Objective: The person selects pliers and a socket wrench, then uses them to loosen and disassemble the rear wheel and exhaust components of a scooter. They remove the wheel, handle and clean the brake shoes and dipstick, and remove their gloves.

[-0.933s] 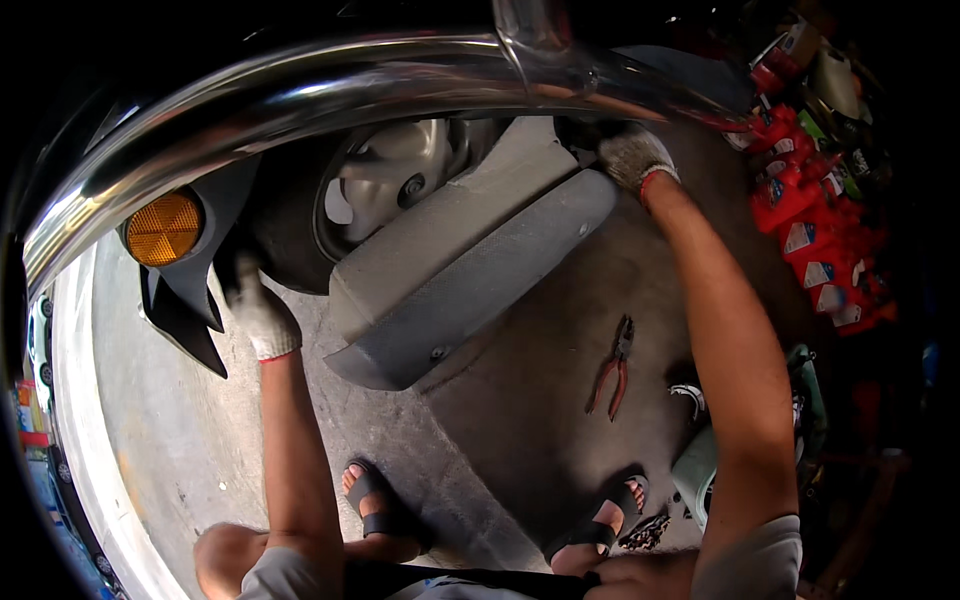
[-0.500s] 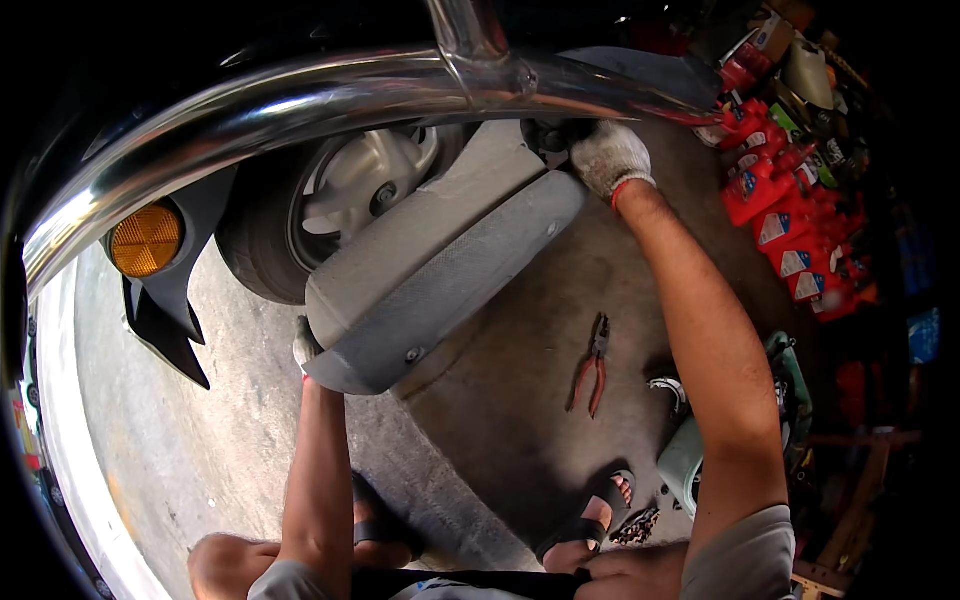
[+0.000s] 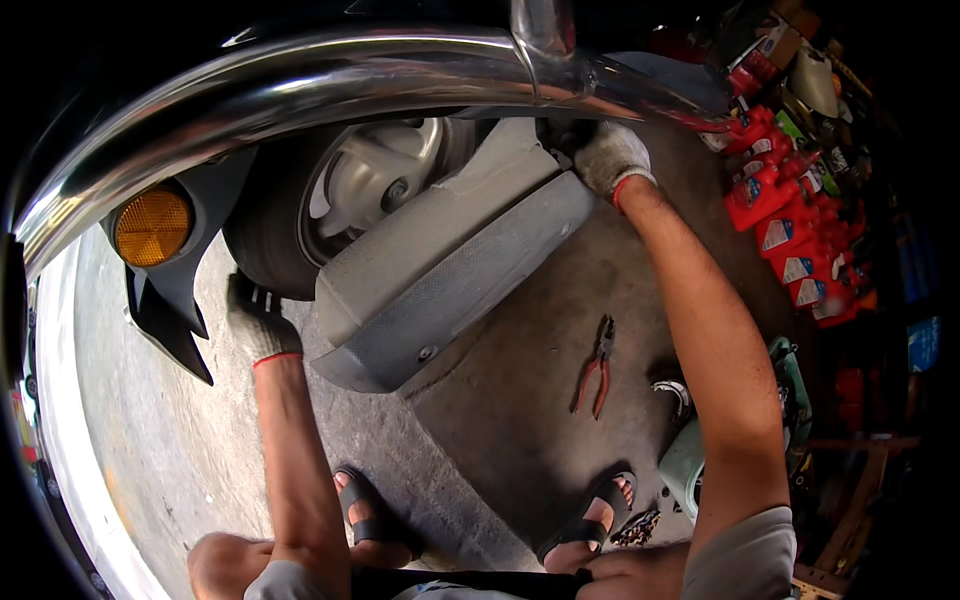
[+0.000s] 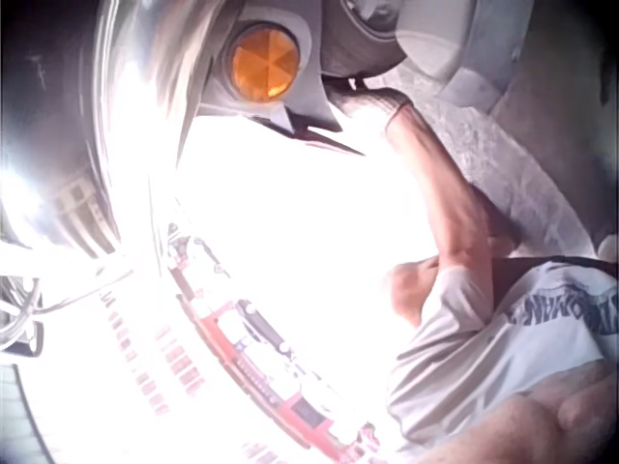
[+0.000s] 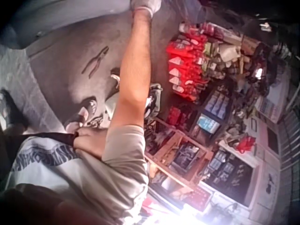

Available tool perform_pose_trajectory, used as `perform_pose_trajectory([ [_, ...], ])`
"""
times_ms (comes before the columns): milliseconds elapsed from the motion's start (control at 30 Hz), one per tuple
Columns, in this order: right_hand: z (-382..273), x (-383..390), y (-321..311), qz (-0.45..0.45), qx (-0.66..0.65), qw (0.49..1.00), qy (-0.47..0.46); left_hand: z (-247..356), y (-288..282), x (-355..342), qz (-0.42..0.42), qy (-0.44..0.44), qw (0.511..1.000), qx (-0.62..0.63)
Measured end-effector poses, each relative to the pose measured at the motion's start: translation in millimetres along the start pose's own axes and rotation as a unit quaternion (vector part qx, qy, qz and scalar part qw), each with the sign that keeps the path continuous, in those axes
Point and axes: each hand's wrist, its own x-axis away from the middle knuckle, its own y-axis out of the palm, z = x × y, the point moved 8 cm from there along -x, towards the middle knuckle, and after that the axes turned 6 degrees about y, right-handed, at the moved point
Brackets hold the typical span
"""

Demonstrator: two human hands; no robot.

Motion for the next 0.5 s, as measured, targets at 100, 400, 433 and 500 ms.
perform_pose_trajectory([
  [100,21.4,-7.8,6.3,0.048,-0.019,0.996,0.069,41.3,12.6,-1.8,-0.025,0.128,0.991,0.012],
  [400,15.5,-6.0,-0.3,-0.017,0.035,0.992,0.117,-106.9,-37.2,-18.0,-0.029,-0.167,0.986,0.006],
  [433,12.8,-10.3,2.3,0.005,0.016,0.997,0.074,-115.2,-35.9,-19.3,-0.088,-0.157,0.983,0.026],
  [500,13.9,-5.2,-0.8,0.023,0.008,0.999,0.039,-99.6,-11.8,1.0,-0.051,-0.162,0.984,0.051],
])
